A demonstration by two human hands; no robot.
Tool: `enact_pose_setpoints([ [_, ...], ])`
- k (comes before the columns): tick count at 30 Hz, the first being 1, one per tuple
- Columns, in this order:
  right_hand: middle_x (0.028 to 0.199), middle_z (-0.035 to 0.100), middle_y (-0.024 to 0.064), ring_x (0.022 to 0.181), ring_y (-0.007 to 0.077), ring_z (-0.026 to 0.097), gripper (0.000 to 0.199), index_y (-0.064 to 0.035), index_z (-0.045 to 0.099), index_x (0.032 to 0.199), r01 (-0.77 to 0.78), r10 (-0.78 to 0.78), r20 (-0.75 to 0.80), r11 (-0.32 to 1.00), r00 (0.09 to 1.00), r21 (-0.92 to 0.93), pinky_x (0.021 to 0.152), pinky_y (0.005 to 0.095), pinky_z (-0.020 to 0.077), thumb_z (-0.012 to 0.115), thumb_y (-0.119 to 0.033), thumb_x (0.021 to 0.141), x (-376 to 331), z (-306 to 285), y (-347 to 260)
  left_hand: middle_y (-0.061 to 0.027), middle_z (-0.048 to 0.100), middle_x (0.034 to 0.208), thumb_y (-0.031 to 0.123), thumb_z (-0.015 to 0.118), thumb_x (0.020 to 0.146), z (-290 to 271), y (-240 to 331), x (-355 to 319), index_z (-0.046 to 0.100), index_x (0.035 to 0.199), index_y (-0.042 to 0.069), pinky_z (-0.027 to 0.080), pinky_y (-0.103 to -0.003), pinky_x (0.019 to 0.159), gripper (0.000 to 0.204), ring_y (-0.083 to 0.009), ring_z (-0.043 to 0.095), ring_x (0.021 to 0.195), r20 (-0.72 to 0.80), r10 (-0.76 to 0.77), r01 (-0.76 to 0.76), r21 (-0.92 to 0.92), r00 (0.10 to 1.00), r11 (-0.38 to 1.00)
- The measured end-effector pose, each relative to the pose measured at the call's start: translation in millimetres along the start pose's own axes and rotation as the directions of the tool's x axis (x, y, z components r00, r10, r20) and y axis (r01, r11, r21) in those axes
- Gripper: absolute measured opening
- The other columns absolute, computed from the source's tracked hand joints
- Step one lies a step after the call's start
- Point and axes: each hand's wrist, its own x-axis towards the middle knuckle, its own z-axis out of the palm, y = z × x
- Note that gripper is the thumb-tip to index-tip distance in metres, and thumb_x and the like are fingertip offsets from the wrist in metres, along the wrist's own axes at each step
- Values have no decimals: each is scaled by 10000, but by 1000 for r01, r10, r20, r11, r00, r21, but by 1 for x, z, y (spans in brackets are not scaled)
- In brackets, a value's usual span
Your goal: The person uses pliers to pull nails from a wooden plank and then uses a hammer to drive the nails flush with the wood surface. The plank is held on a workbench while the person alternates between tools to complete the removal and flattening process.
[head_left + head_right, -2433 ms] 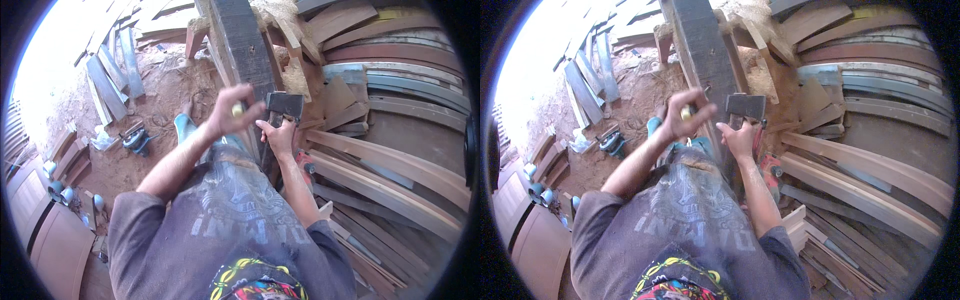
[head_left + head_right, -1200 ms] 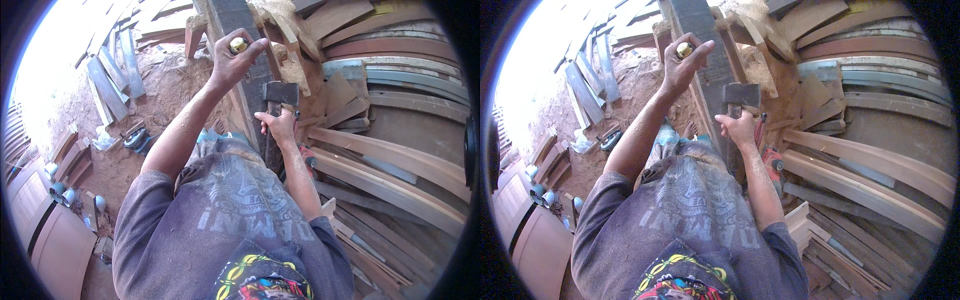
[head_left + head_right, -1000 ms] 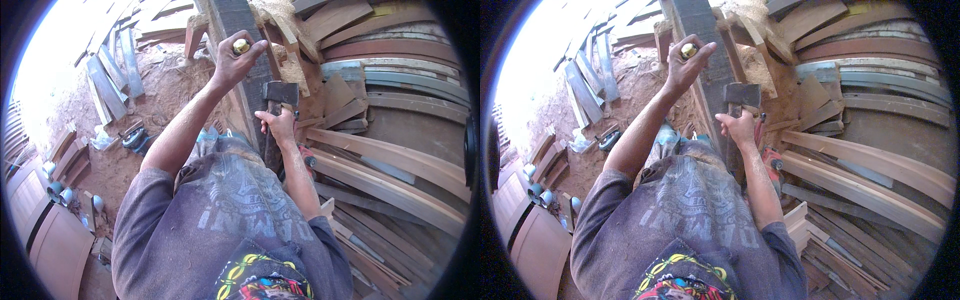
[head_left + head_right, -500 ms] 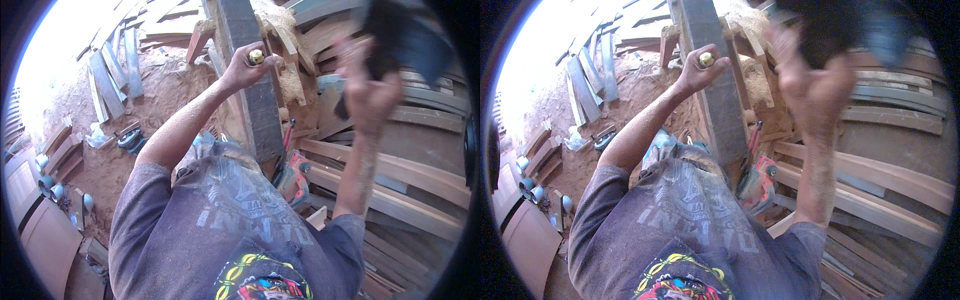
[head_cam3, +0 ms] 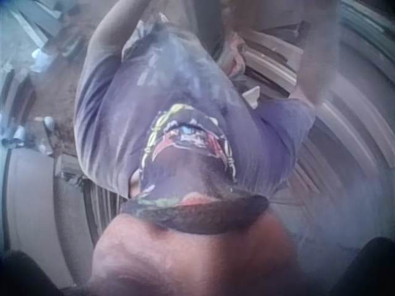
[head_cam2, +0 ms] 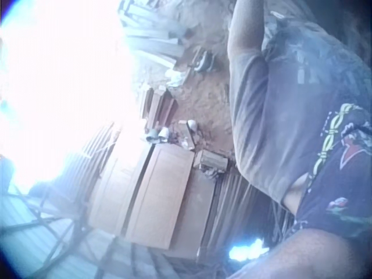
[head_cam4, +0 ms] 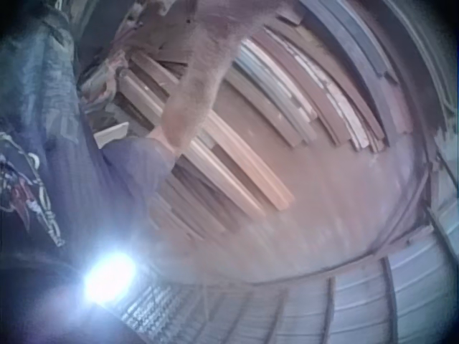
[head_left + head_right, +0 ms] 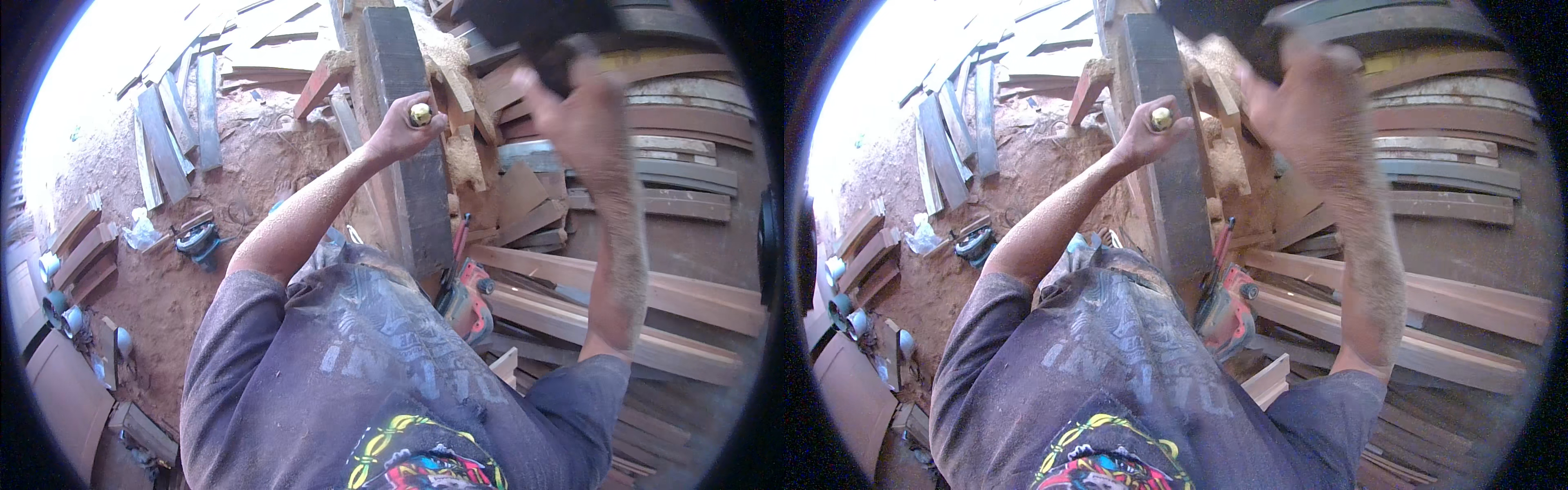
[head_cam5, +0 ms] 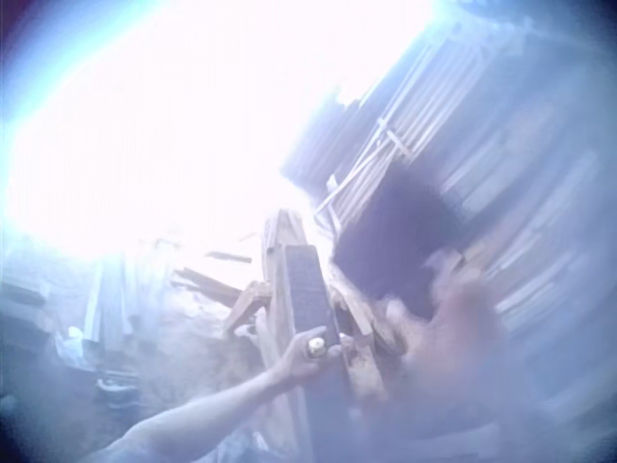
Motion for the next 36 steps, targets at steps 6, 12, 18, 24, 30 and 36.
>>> enact_pose_setpoints([
  [6,1073,798,215,1013,287,801,253,-28,739,1168,75,-17,-239,969,971,234,788,362,640,771,-205,990,-19,3,-37,-8,583,760,175,735,978,-4,-1,-4,588,856,35,487,-317,646,237,-69,549,744,27,-37,37,4,999,999],
  [12,1058,773,291,1075,422,776,343,6,690,1167,-237,196,309,966,931,103,929,498,614,814,-207,929,-41,97,9,32,627,777,110,755,974,4,-15,5,678,950,58,509,-282,653,97,-48,578,748,27,-3,5,-90,1000,996],
  [18,953,778,123,877,266,753,357,28,726,1123,-471,402,245,746,882,470,850,400,605,862,-220,905,-127,137,15,56,570,752,222,816,1002,-6,-8,2,598,864,87,435,-257,594,292,-23,524,693,81,-21,18,37,996,999],
  [24,683,680,51,538,148,648,309,1,661,931,-768,517,613,148,597,623,477,329,512,884,-205,879,-231,283,3,41,630,760,204,807,1008,-8,-12,-4,627,877,71,486,-242,621,259,-34,597,711,62,-132,134,-43,989,990],
  [30,743,715,96,585,237,687,357,18,689,950,-733,496,636,1,591,680,561,376,575,883,-270,869,-243,298,-8,46,555,732,182,783,1003,-2,7,-11,582,840,66,440,-276,592,284,-39,512,688,31,-112,110,52,993,993],
  [36,950,797,193,902,350,791,445,39,744,1097,-414,361,206,821,910,392,837,469,613,896,-318,880,-156,168,34,26,540,744,179,778,990,3,3,-8,576,846,60,451,-297,626,275,-63,513,719,44,-83,80,60,996,995],
])
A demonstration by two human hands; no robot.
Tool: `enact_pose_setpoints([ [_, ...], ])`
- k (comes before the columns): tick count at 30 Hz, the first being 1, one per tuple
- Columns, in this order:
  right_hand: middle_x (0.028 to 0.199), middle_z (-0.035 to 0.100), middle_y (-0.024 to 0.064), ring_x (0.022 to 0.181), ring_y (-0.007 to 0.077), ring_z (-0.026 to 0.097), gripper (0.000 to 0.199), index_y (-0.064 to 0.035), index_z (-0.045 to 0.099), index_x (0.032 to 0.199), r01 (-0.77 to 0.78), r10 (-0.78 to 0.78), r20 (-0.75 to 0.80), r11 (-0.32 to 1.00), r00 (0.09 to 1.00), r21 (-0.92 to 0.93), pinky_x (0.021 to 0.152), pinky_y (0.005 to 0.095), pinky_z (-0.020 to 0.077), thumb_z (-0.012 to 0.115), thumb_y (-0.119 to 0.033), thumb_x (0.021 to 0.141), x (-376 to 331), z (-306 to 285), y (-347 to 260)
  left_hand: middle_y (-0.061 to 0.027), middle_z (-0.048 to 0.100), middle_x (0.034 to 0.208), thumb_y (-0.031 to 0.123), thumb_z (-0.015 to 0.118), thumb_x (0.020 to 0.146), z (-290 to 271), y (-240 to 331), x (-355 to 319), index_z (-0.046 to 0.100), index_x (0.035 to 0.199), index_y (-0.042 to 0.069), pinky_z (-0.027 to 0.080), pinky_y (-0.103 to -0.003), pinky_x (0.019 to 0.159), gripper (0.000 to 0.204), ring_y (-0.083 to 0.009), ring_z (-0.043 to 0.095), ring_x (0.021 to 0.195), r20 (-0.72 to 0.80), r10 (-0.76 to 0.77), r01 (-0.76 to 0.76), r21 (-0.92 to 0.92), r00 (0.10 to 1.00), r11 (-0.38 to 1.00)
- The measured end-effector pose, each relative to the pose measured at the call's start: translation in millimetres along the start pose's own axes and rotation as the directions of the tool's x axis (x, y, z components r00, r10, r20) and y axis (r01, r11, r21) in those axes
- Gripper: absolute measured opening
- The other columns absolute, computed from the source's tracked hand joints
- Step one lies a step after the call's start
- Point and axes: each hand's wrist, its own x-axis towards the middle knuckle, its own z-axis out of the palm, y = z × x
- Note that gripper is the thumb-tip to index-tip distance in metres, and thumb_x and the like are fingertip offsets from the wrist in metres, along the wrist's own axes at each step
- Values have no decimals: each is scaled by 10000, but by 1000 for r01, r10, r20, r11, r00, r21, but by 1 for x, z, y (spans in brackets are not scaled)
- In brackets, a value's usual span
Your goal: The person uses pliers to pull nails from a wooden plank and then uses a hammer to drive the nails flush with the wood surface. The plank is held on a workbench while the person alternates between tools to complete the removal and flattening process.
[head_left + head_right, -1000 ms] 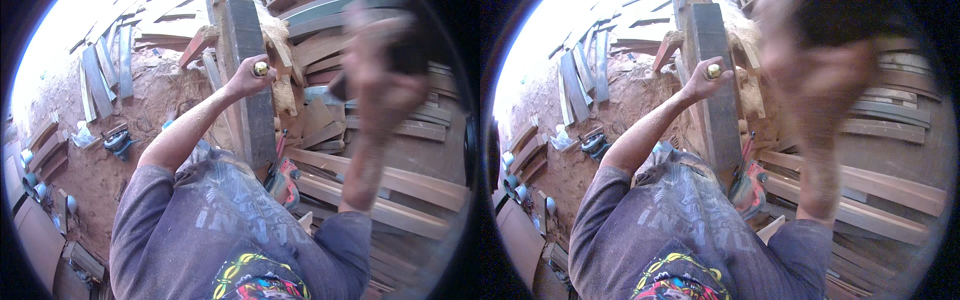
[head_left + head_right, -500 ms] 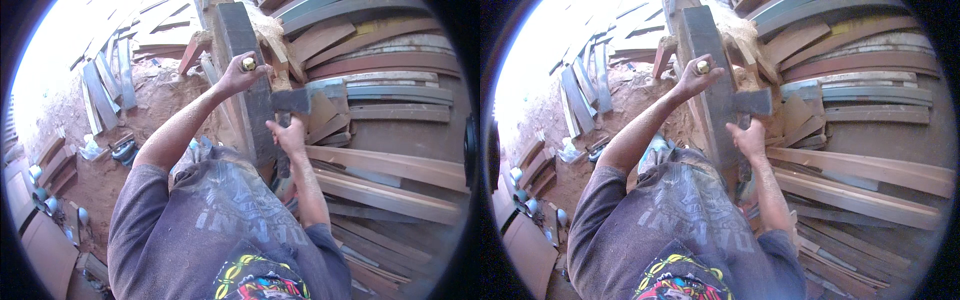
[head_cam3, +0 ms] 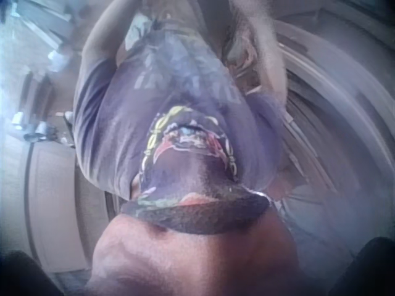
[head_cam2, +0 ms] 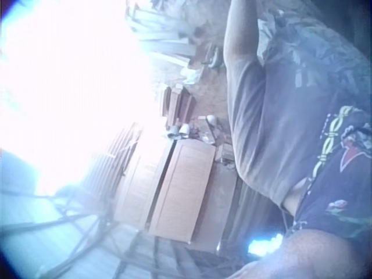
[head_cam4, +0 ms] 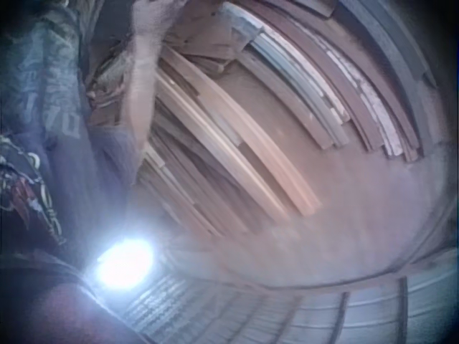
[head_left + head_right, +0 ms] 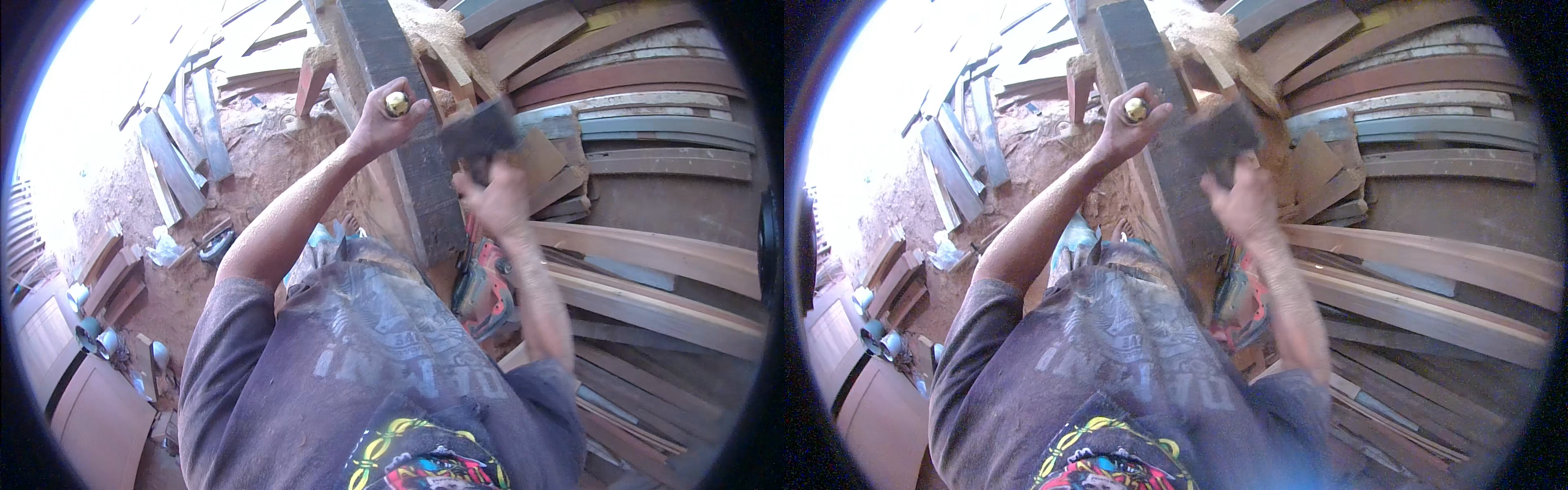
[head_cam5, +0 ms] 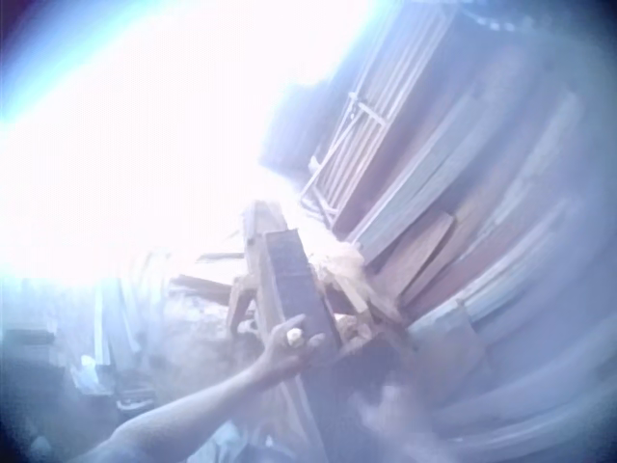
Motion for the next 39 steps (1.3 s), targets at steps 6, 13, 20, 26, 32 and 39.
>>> enact_pose_setpoints([
  [6,885,803,33,655,147,705,221,-55,775,910,456,-470,-418,879,777,-140,565,275,532,819,-257,988,67,-146,-151,50,546,769,153,796,1001,-9,-9,-1,581,851,74,443,-274,617,274,-40,516,711,-48,126,-123,69,991,990],
  [13,991,770,301,989,465,774,394,-5,625,1325,312,-236,205,756,950,-575,879,569,621,694,-89,946,78,-71,-99,-4,536,734,175,770,967,0,-23,6,541,823,51,477,-325,636,298,-74,527,739,-52,242,-245,-43,969,969],
  [20,889,789,96,774,235,762,295,14,734,1061,49,-32,-75,972,997,231,717,387,609,853,-211,913,4,3,-16,20,666,827,281,849,980,-20,6,-2,665,896,90,529,-275,720,278,-93,666,806,173,-188,206,-90,967,974],
  [26,704,697,50,541,137,647,276,9,686,897,-537,435,316,642,843,547,495,330,512,871,-195,875,-60,120,34,40,640,742,367,862,972,-18,24,4,669,834,66,487,-249,633,383,-37,589,710,165,-249,268,-109,954,957],
  [32,669,660,35,499,122,607,248,-46,649,777,-528,491,278,501,826,685,466,302,473,857,-150,865,-65,137,30,21,591,734,196,841,976,-4,30,-33,574,794,60,465,-293,611,351,-59,546,701,63,-79,72,98,995,993],
  [39,665,656,29,496,121,606,253,-49,632,785,-536,517,290,426,805,729,472,292,469,857,-126,868,-72,128,27,-33,638,755,152,871,957,-16,37,-48,594,814,62,505,-330,628,325,-120,611,685,251,-66,35,128,966,991],
])
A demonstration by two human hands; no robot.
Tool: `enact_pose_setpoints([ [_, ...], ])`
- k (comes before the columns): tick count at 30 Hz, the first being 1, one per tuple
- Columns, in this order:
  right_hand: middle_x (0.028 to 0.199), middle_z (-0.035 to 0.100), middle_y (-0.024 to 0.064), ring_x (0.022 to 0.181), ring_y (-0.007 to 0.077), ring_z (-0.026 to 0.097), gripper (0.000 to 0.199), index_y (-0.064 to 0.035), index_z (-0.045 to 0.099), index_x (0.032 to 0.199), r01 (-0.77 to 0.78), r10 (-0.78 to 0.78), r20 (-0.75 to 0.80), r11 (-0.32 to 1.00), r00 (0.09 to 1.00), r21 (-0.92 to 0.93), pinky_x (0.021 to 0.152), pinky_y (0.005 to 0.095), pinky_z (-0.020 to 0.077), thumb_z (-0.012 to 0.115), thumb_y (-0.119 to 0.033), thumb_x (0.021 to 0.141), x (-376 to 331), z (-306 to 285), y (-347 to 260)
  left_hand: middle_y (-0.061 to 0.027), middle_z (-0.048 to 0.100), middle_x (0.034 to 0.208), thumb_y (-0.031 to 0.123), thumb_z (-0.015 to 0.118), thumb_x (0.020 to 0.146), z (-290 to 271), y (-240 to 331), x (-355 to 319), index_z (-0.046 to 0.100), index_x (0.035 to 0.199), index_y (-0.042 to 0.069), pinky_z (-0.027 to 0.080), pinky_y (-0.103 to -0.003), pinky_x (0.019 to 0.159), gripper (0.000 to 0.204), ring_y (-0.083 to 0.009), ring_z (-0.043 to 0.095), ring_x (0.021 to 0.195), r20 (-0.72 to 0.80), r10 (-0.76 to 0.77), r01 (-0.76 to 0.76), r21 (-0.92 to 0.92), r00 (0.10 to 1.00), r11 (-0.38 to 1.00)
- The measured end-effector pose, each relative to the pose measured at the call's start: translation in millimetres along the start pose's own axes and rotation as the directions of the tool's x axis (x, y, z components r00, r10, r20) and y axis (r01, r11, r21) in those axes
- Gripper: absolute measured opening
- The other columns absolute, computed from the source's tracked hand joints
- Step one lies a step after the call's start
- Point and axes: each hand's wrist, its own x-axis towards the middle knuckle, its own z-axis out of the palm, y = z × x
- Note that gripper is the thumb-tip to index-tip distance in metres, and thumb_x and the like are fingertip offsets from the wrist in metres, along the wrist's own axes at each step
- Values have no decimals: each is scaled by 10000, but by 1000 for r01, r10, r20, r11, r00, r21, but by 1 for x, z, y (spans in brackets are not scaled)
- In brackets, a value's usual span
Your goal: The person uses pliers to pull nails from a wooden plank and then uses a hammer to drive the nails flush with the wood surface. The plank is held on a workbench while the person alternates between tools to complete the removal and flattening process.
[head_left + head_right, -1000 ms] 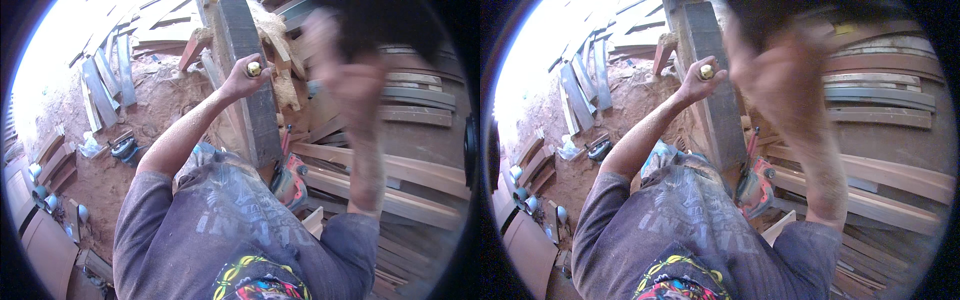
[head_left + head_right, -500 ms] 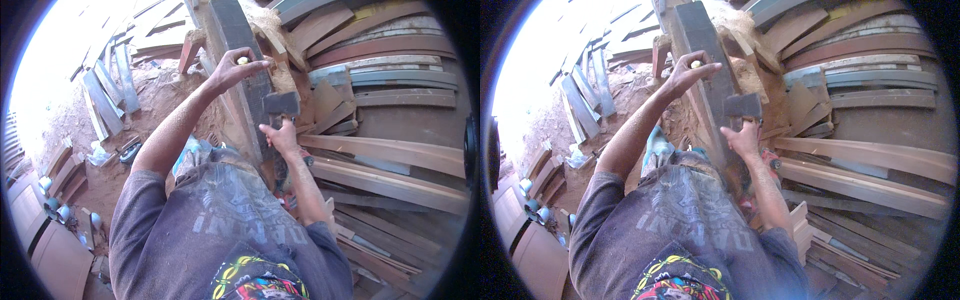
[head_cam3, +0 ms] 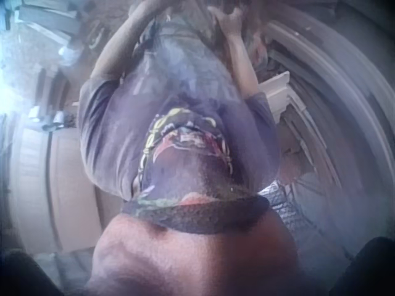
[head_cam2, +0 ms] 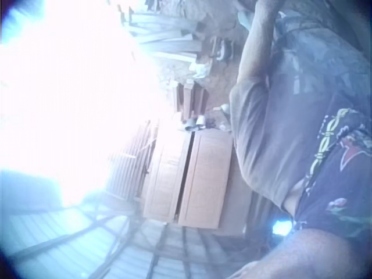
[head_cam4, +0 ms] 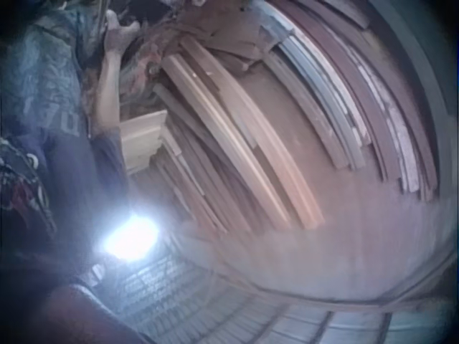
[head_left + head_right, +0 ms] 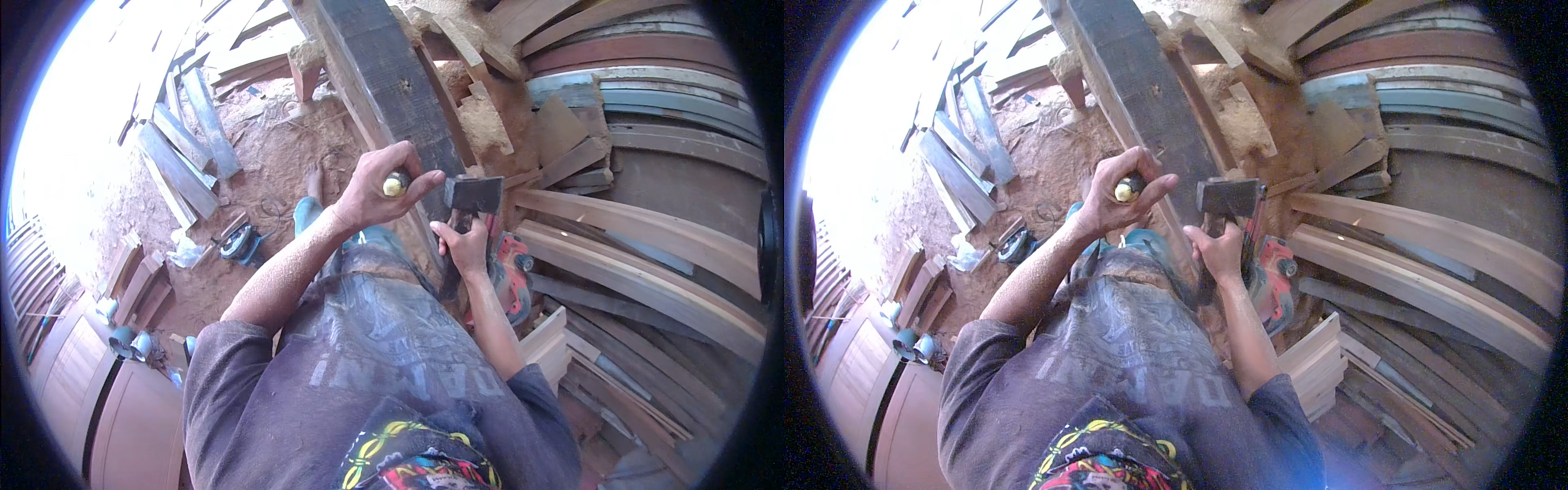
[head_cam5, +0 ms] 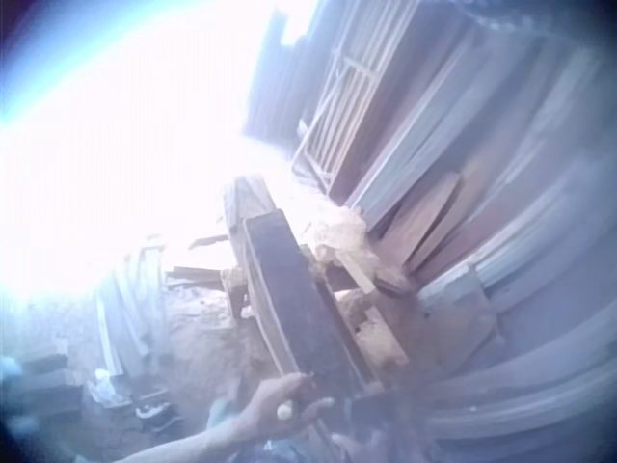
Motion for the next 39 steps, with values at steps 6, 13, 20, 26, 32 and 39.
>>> enact_pose_setpoints([
  [6,664,664,30,503,122,623,255,-48,639,800,-47,47,-47,999,998,7,479,291,487,868,-132,876,-9,3,-3,5,623,693,294,844,997,-36,-31,88,580,806,92,520,-309,567,384,-109,627,628,-111,-230,193,-269,967,944],
  [13,645,632,20,498,111,595,262,-51,613,787,-61,63,-33,997,997,52,472,280,459,861,-89,865,-3,7,-1,-1,633,702,296,865,977,-30,-28,86,569,790,105,516,-298,540,399,-94,618,617,-55,-349,310,-348,935,885],
  [20,683,697,58,512,130,651,260,-29,659,789,-67,69,-24,995,997,68,478,295,502,876,-155,856,0,4,4,-63,677,781,-7,744,938,-20,-6,26,702,915,69,544,-366,671,90,-209,691,779,-39,207,-184,319,978,930],
  [26,685,692,59,513,130,648,241,-16,652,805,-46,46,3,995,999,93,470,297,501,858,-126,864,0,2,-2,-27,609,691,167,744,1025,-116,40,115,585,788,112,525,-346,570,291,-136,600,592,-350,-156,-63,-541,924,839],
  [32,678,664,52,510,125,625,235,-2,647,829,-29,28,21,997,999,73,464,301,493,850,-114,868,1,1,-5,4,660,670,249,879,961,-40,18,83,613,834,109,591,-259,582,327,-73,670,610,-247,-163,46,-418,955,907],
  [39,695,647,30,514,123,613,262,-44,614,837,2,2,-28,992,1000,123,457,292,481,859,-128,882,0,6,-5,7,679,710,259,871,974,-18,0,79,601,837,100,572,-229,580,342,-53,680,639,-236,-194,109,-332,952,937],
])
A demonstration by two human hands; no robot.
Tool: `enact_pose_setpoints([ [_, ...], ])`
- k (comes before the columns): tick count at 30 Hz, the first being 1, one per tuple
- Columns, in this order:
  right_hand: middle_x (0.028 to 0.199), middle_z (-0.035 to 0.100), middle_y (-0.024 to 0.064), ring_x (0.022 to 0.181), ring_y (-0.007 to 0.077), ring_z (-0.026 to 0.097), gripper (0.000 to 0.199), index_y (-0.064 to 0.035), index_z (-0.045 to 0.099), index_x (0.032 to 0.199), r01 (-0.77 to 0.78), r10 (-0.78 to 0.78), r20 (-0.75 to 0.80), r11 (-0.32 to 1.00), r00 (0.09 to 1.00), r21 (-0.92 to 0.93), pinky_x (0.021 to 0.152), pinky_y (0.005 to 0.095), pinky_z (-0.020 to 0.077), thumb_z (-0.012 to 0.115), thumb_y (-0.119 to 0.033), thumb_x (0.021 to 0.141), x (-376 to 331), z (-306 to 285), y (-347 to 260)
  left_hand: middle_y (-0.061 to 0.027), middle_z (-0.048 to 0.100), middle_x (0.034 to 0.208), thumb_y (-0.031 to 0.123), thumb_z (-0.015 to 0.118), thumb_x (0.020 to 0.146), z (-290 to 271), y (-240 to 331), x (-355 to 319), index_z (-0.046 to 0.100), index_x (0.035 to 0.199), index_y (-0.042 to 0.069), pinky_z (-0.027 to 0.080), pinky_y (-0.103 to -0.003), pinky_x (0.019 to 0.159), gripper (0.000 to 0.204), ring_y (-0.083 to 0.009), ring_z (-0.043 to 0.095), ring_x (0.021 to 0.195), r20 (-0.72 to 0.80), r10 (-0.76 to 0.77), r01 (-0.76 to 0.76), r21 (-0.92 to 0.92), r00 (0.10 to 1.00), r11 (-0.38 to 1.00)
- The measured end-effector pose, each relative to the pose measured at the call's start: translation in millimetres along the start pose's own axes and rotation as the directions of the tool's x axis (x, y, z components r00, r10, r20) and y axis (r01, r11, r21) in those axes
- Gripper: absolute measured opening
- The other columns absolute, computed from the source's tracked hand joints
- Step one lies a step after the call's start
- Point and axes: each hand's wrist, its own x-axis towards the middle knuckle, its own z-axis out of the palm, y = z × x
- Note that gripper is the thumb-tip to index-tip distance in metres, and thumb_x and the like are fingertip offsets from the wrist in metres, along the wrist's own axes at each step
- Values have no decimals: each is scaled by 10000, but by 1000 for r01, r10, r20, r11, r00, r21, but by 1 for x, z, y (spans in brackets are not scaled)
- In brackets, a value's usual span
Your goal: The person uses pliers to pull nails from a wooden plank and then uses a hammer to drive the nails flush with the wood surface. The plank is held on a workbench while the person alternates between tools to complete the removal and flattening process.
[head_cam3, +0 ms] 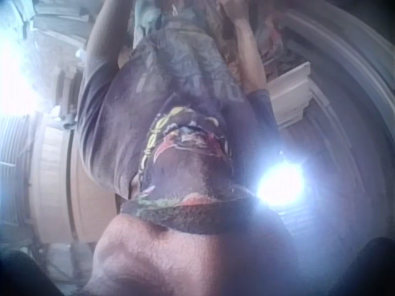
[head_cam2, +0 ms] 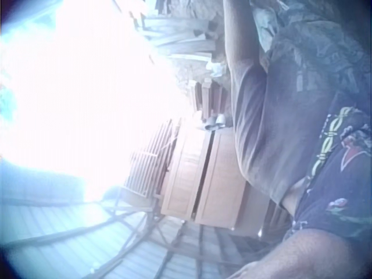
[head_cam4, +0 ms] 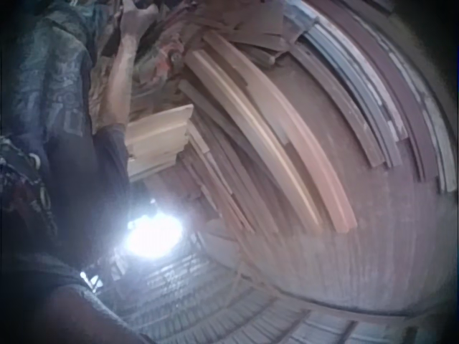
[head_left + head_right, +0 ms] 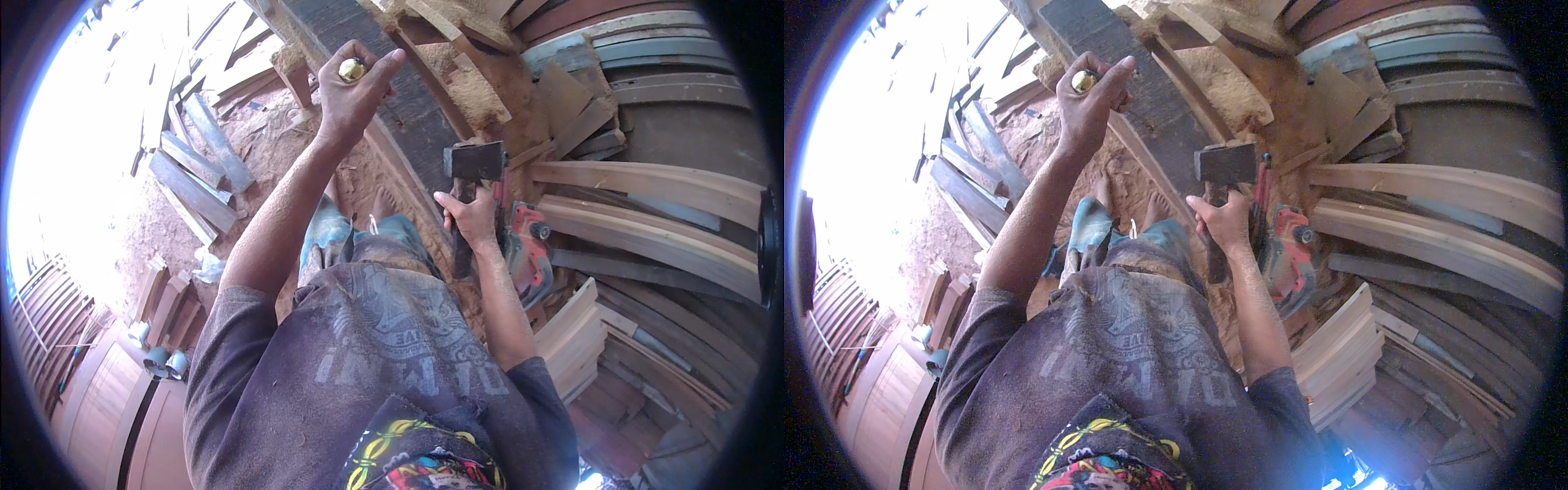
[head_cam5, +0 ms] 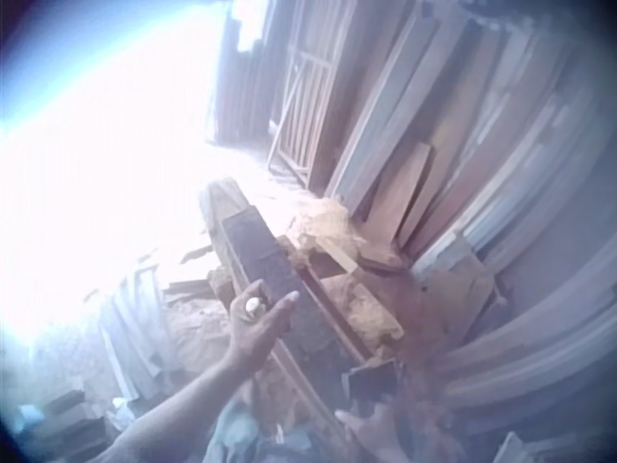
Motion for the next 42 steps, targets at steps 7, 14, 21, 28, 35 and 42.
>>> enact_pose_setpoints([
  [7,695,648,36,493,133,611,270,-53,609,828,-16,17,40,1000,999,-19,454,300,481,860,-132,886,3,-3,4,-7,672,699,282,870,977,5,-13,-11,586,828,93,551,-232,562,373,-57,673,619,-23,84,-80,145,996,986],
  [14,726,685,39,577,157,676,277,16,695,940,225,-246,9,870,969,-438,492,307,529,876,-189,899,1,-11,-38,-8,555,740,278,873,974,14,-21,-35,552,836,57,453,-321,614,413,-82,525,729,116,224,-249,306,968,919],
  [21,893,807,68,751,125,741,73,-10,826,972,930,-959,101,225,264,-291,736,286,611,801,-77,985,-38,5,-248,25,561,793,269,875,968,13,-17,-39,577,865,90,453,-318,638,363,-86,529,744,158,219,-259,313,963,914],
  [28,950,796,178,868,290,806,246,5,716,1093,490,-527,547,-260,650,-832,804,421,663,806,-157,930,-14,18,-217,-37,671,806,190,840,967,19,-31,-23,615,902,42,529,-342,693,277,-104,621,777,55,448,-451,122,892,884],
  [35,874,790,199,780,373,801,288,-26,708,1129,784,-834,515,-180,199,-594,769,484,658,818,-171,905,-55,18,-310,38,566,799,196,868,960,5,-35,-31,563,872,74,474,-270,651,340,-47,558,775,87,244,-257,225,966,940],
  [42,1012,823,156,844,236,807,161,-9,782,1034,763,-777,557,-161,293,-626,786,346,639,822,-136,943,-45,50,-243,-7,570,758,196,867,941,8,-47,-26,557,843,63,473,-320,640,352,-83,528,725,39,455,-455,145,890,878],
])
